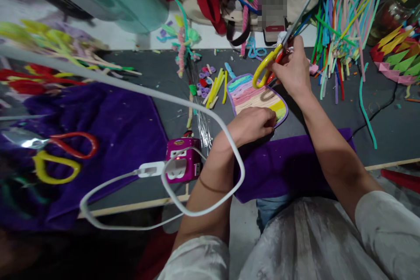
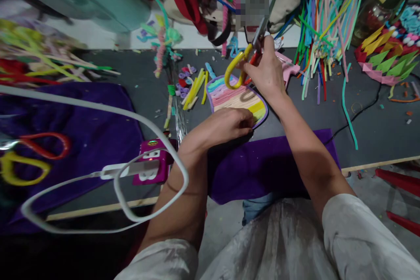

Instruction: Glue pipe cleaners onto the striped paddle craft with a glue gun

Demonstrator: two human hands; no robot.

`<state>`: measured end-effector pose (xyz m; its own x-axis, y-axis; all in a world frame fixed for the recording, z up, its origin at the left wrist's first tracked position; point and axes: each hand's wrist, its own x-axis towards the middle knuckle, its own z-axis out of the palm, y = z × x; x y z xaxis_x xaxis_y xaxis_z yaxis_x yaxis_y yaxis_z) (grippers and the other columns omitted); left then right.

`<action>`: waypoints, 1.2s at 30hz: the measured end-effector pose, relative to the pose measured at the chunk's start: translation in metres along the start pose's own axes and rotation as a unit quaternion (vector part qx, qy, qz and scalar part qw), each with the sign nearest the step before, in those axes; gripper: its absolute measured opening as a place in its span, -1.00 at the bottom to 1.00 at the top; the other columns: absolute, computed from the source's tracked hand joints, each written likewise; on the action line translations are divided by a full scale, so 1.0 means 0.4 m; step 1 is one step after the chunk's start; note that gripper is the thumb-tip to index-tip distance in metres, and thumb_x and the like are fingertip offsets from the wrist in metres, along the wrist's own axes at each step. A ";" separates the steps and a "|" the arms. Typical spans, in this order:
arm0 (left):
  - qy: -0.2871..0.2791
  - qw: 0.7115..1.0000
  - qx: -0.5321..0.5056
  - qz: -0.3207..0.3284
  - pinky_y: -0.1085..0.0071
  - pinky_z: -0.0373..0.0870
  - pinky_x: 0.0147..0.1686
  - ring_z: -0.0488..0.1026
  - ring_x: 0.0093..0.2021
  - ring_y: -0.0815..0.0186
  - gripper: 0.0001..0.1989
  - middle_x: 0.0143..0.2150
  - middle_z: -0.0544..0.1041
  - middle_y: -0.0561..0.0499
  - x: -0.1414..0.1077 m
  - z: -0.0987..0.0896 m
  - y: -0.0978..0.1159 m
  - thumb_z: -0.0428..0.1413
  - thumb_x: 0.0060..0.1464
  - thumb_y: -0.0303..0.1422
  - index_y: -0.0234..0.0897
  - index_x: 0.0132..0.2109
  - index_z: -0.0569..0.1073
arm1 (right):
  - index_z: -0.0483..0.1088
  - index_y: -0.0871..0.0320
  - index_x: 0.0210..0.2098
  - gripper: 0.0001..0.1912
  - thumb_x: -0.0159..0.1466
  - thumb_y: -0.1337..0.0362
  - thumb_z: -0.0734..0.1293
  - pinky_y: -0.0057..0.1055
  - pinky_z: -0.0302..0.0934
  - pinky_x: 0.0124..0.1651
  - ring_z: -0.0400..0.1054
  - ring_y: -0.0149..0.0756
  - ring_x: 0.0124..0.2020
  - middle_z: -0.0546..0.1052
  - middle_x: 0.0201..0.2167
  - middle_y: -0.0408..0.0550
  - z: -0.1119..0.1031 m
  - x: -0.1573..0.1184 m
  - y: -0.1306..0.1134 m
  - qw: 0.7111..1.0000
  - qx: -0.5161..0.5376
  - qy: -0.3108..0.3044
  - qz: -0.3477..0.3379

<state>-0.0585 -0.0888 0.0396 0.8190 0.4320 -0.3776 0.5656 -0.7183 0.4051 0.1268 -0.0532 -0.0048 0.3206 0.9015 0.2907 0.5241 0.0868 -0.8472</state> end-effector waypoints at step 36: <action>-0.009 1.000 -0.021 -0.006 0.38 0.20 -0.30 0.51 -0.26 0.24 -0.85 -0.21 0.66 -0.04 0.003 -0.001 0.000 0.15 0.16 -0.46 -0.30 -0.15 0.61 | 0.10 -0.06 0.05 -0.49 0.26 0.21 0.43 -0.14 0.36 -0.03 0.56 -0.05 -0.10 0.54 -0.25 -0.18 0.011 -0.020 -0.038 0.997 -0.068 -0.015 0.035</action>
<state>-0.0574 -0.0882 0.0394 0.8106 0.4307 -0.3966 0.5791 -0.6897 0.4347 0.1128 -0.0599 0.0040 0.3372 0.9161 0.2171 0.6038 -0.0335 -0.7964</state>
